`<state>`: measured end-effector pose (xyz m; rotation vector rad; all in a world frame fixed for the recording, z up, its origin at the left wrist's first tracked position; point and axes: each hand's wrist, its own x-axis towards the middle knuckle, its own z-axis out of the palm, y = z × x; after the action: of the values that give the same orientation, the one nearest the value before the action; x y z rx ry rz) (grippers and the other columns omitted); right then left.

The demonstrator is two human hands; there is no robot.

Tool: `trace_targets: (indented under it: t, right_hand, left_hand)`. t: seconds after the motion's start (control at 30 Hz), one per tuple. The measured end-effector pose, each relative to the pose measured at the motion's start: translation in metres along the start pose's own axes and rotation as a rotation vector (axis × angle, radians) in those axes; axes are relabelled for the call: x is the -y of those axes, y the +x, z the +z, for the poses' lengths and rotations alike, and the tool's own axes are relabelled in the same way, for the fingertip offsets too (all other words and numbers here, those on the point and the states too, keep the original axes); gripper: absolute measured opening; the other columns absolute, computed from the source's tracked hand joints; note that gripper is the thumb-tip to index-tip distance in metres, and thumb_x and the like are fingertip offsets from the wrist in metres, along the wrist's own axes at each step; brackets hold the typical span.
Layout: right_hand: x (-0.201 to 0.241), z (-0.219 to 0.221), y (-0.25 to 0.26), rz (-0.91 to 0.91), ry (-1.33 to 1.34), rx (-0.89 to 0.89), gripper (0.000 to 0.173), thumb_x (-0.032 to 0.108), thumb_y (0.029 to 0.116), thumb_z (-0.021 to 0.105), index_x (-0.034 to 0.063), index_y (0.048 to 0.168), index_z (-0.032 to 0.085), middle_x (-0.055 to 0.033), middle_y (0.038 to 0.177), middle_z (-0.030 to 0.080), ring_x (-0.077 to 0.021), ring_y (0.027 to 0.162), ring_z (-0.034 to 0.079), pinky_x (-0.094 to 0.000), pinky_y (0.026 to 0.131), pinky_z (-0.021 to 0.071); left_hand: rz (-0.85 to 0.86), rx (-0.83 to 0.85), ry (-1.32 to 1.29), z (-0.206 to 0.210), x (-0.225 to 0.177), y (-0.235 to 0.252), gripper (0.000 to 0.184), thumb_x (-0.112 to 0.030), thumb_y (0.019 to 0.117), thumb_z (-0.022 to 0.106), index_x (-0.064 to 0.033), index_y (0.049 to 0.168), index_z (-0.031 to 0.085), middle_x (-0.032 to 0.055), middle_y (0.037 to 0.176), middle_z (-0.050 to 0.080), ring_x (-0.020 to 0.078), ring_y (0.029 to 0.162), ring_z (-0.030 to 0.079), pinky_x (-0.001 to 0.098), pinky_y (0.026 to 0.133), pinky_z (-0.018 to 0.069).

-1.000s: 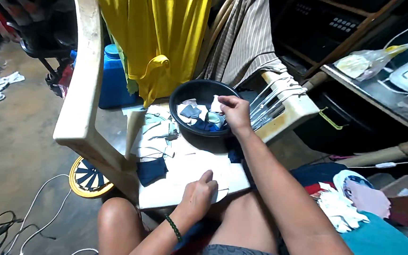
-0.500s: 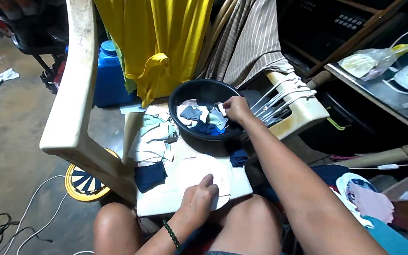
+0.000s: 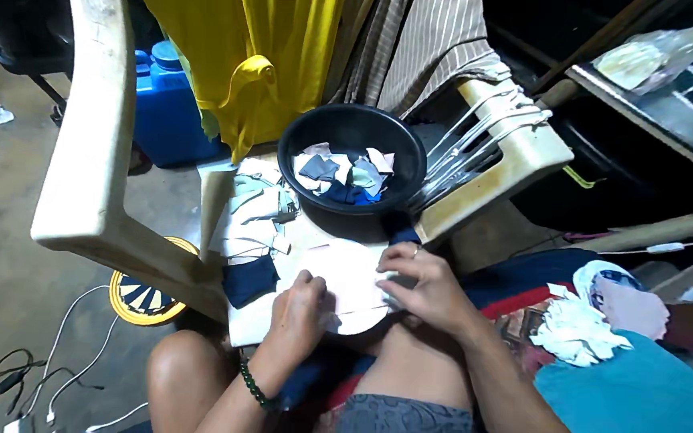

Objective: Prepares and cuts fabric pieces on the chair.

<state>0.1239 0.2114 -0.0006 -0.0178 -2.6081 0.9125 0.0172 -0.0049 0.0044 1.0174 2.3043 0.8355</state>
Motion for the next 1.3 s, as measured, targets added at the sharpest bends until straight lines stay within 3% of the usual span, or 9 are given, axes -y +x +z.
trace_targets:
  t: [0.1,0.2,0.3,0.47,0.6,0.9,1.03,1.17,1.3]
  right_hand:
    - [-0.005,0.015,-0.036,0.04,0.018,0.082,0.017,0.009,0.0809,0.071,0.0018,0.094,0.079,-0.0165,0.106,0.071,-0.0276,0.103,0.066,-0.0359,0.092,0.0537]
    - [-0.012,0.027,-0.051,0.071,0.005,0.061,0.018,0.005,0.0827,0.067,0.0004,0.095,0.079,-0.0182,0.113,0.071,-0.03,0.111,0.064,-0.0368,0.1,0.0513]
    - [-0.021,0.038,-0.057,0.007,-0.008,-0.039,0.018,0.008,0.086,0.064,0.0005,0.092,0.079,-0.0173,0.109,0.072,-0.0278,0.109,0.066,-0.0331,0.099,0.0512]
    - [-0.033,0.048,-0.06,-0.094,-0.032,-0.13,0.019,0.011,0.0893,0.061,0.0024,0.088,0.078,-0.015,0.107,0.073,-0.0229,0.107,0.065,-0.0265,0.099,0.0491]
    - [-0.038,0.053,-0.062,-0.141,-0.045,-0.188,0.02,0.01,0.0924,0.059,0.0024,0.086,0.076,-0.0137,0.107,0.073,-0.021,0.107,0.065,-0.0247,0.099,0.049]
    - [-0.04,0.055,-0.069,-0.156,-0.062,-0.225,0.021,0.011,0.0934,0.057,0.0038,0.084,0.074,-0.0134,0.111,0.073,-0.0195,0.112,0.065,-0.0227,0.102,0.0472]
    - [-0.041,0.056,-0.069,-0.157,-0.039,-0.219,0.02,0.011,0.0933,0.058,0.0037,0.084,0.074,-0.0139,0.115,0.072,-0.0188,0.115,0.063,-0.023,0.104,0.0462]
    - [-0.035,0.048,-0.072,-0.061,0.074,-0.233,0.024,0.005,0.0873,0.057,-0.0008,0.101,0.076,-0.018,0.12,0.072,-0.0222,0.118,0.065,-0.0277,0.105,0.0484]
    - [-0.036,0.045,-0.072,0.002,0.062,-0.316,0.022,0.007,0.0831,0.061,-0.0008,0.098,0.076,-0.0182,0.115,0.072,-0.0229,0.116,0.063,-0.0265,0.103,0.0482]
  left_hand:
    - [-0.008,0.01,0.038,-0.004,0.007,-0.007,0.031,-0.016,0.0849,0.081,0.0027,0.106,0.07,0.0212,0.107,0.065,0.0339,0.089,0.068,0.0495,0.076,0.0561]
    - [0.005,-0.022,0.077,0.001,0.012,-0.011,0.023,-0.021,0.0952,0.068,0.0003,0.103,0.072,0.0195,0.109,0.067,0.031,0.09,0.069,0.0461,0.076,0.0568]
    - [0.04,-0.059,0.091,0.012,0.018,-0.014,0.017,-0.016,0.0942,0.07,-0.0011,0.099,0.075,0.0189,0.112,0.068,0.0313,0.089,0.071,0.0466,0.075,0.0582]
    - [0.235,-0.222,0.118,0.033,0.034,-0.016,0.011,-0.013,0.0877,0.074,-0.0029,0.085,0.075,0.0168,0.104,0.07,0.0257,0.071,0.071,0.0413,0.06,0.0593]
    - [0.291,-0.262,0.149,0.036,0.038,-0.017,0.008,-0.01,0.0852,0.075,-0.0035,0.081,0.074,0.0152,0.105,0.071,0.0233,0.066,0.07,0.0389,0.056,0.0588]
    - [0.269,-0.178,0.171,0.035,0.034,-0.019,0.011,-0.011,0.092,0.066,-0.0027,0.087,0.071,0.0145,0.113,0.069,0.0197,0.064,0.068,0.0353,0.055,0.0578]
    - [0.232,-0.097,0.113,0.027,0.034,-0.02,0.009,-0.013,0.0897,0.071,-0.0042,0.091,0.073,0.0149,0.119,0.067,0.0212,0.069,0.07,0.0386,0.06,0.0585]
    - [0.13,-0.188,0.065,0.016,0.035,-0.022,0.024,-0.021,0.0908,0.075,0.0001,0.103,0.073,0.018,0.118,0.068,0.0294,0.084,0.072,0.0482,0.07,0.06]
    - [-0.009,-0.344,0.106,0.01,0.035,-0.019,0.03,-0.018,0.0908,0.077,0.0021,0.113,0.072,0.022,0.116,0.067,0.0341,0.09,0.07,0.0504,0.075,0.059]
